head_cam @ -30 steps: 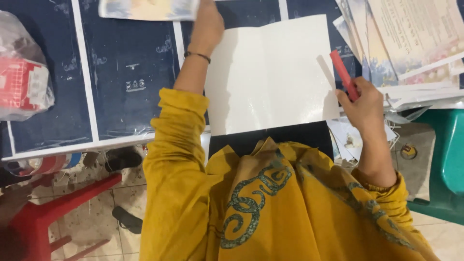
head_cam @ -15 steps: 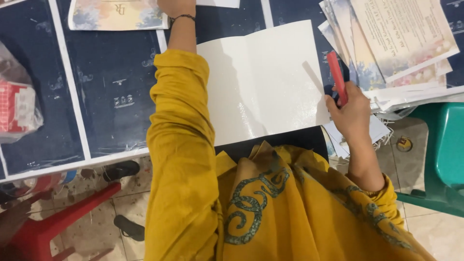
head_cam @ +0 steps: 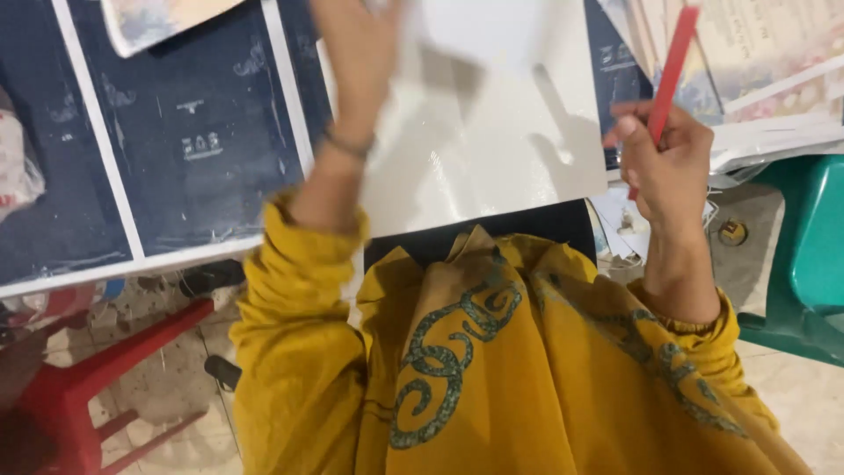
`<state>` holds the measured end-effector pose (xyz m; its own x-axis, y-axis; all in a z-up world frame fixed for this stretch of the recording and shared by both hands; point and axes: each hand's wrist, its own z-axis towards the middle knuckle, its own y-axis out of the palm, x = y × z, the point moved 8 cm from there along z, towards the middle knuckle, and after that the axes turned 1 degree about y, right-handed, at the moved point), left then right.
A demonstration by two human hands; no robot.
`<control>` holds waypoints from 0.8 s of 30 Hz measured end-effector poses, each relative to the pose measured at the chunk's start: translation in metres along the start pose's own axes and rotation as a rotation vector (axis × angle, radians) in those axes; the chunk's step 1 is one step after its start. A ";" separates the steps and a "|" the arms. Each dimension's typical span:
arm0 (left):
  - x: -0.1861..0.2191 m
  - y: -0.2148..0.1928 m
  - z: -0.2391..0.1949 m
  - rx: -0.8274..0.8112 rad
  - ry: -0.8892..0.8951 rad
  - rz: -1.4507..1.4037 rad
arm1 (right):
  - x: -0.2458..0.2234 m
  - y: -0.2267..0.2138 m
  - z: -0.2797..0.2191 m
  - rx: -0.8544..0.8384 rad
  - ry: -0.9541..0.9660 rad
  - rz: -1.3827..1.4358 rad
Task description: Folding and stacking printed paper invitations at a workstation in a print shop.
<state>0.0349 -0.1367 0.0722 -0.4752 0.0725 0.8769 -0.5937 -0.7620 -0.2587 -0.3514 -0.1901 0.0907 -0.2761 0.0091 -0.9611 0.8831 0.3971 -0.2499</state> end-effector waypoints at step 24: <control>0.070 0.019 -0.191 -0.517 0.056 0.570 | 0.025 -0.002 0.019 -0.139 -0.343 -0.250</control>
<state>-0.1337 -0.0227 0.0513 -0.8222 -0.1982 0.5335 -0.4690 -0.2952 -0.8324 -0.3529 -0.2081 0.0648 -0.3122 -0.3986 -0.8623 0.7391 0.4684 -0.4841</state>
